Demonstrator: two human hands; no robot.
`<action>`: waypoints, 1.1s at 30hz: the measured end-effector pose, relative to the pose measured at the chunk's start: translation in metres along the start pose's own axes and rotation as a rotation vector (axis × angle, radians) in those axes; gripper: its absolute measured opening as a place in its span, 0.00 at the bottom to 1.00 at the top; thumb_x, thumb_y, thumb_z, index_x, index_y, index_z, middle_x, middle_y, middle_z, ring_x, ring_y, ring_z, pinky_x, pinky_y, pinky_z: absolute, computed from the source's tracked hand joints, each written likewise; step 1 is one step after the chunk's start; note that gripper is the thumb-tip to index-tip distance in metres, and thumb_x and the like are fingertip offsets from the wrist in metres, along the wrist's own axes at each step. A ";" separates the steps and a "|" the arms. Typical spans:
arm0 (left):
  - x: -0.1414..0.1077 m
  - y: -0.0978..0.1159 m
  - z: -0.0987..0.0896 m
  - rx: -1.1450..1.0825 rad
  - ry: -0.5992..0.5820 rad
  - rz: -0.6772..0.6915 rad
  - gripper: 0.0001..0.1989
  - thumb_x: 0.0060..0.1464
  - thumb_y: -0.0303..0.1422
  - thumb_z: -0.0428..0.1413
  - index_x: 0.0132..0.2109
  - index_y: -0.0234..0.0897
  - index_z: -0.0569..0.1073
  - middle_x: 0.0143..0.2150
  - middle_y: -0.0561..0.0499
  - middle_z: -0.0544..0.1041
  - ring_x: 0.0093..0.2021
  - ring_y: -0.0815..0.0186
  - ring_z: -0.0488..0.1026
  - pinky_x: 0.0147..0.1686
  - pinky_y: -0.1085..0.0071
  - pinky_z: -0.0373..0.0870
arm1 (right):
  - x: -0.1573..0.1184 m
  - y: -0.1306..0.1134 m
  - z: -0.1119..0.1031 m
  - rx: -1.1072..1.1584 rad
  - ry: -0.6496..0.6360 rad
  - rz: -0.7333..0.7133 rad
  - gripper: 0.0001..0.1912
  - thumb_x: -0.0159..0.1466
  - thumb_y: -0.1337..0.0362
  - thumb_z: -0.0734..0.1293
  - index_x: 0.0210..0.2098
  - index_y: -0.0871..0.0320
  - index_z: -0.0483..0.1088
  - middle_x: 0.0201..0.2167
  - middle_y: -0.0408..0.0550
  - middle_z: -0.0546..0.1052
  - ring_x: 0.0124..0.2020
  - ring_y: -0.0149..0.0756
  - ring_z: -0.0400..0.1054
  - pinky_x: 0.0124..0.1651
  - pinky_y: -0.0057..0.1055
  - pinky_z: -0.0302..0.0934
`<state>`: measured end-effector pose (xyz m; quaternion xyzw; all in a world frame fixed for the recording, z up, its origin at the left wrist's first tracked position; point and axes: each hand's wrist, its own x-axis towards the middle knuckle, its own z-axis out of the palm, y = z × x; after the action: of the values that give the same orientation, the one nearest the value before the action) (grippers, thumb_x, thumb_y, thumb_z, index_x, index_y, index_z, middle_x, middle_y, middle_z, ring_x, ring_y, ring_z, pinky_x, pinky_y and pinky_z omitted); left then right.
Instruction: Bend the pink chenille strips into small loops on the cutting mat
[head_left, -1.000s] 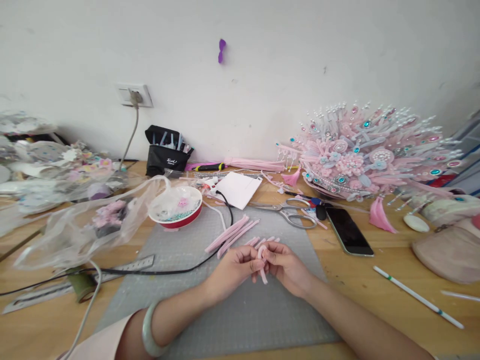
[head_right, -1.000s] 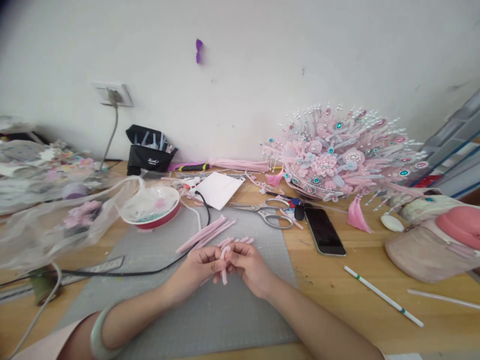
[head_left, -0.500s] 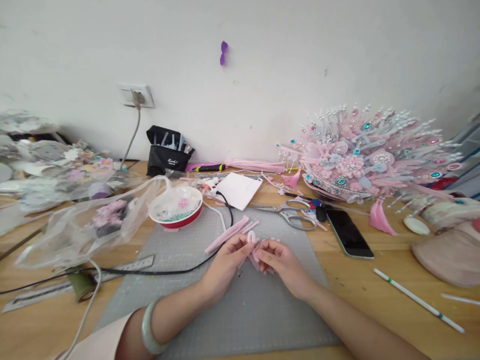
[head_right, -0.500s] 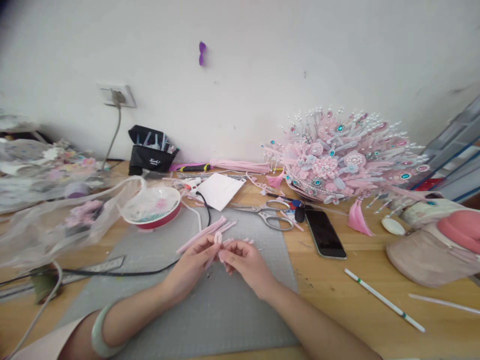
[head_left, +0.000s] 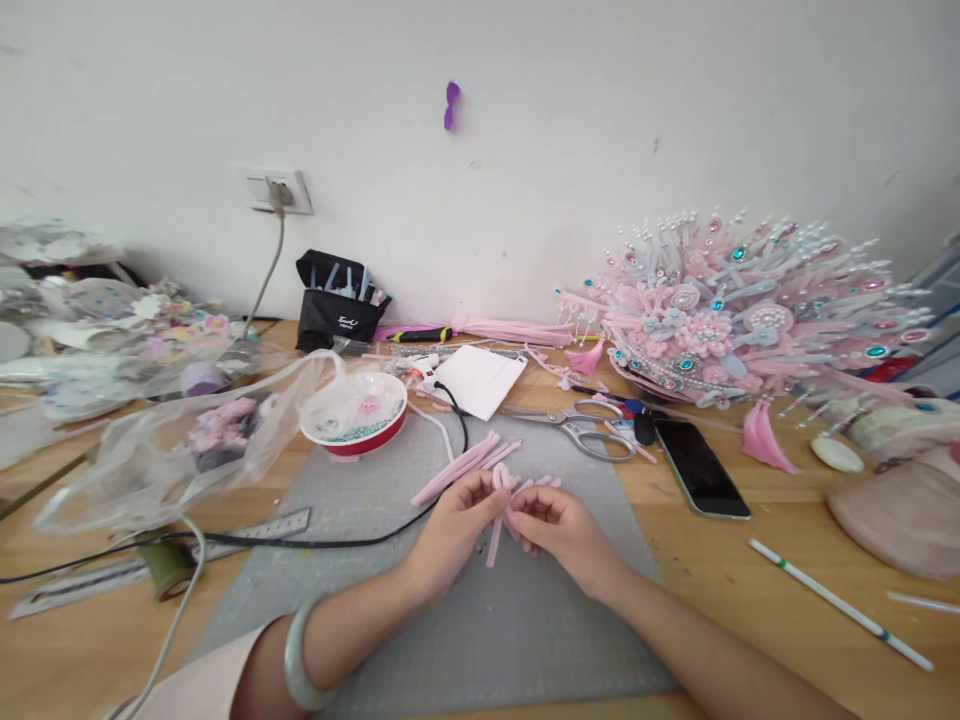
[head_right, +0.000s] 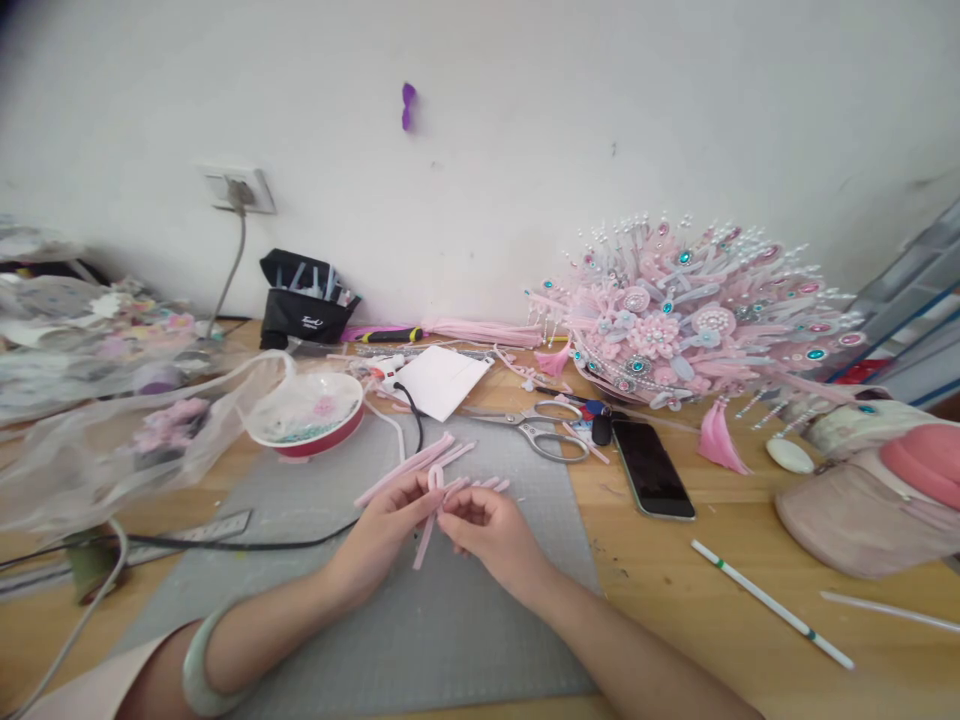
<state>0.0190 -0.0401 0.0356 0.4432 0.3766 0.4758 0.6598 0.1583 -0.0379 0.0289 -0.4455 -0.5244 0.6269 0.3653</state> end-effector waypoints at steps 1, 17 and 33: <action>0.000 0.000 0.000 0.004 0.006 0.002 0.08 0.48 0.34 0.55 0.26 0.33 0.68 0.22 0.55 0.69 0.24 0.70 0.66 0.27 0.75 0.61 | 0.000 0.000 0.000 -0.005 0.005 0.003 0.11 0.49 0.60 0.68 0.25 0.61 0.65 0.18 0.37 0.65 0.17 0.23 0.57 0.21 0.23 0.52; 0.007 -0.013 -0.012 -0.017 -0.045 -0.044 0.07 0.47 0.32 0.56 0.33 0.33 0.74 0.32 0.48 0.75 0.35 0.65 0.69 0.41 0.69 0.60 | 0.003 0.005 -0.003 -0.078 0.142 -0.047 0.07 0.50 0.62 0.65 0.26 0.61 0.67 0.16 0.37 0.65 0.15 0.23 0.56 0.17 0.21 0.52; 0.006 -0.011 -0.005 -0.165 -0.020 -0.081 0.06 0.41 0.29 0.60 0.28 0.32 0.70 0.27 0.53 0.72 0.30 0.67 0.69 0.35 0.69 0.65 | 0.005 0.010 -0.008 -0.127 0.136 -0.074 0.06 0.52 0.64 0.64 0.27 0.61 0.70 0.16 0.39 0.67 0.15 0.24 0.57 0.18 0.22 0.53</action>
<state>0.0194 -0.0352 0.0229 0.3763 0.3472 0.4739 0.7164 0.1646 -0.0323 0.0174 -0.4895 -0.5531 0.5469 0.3943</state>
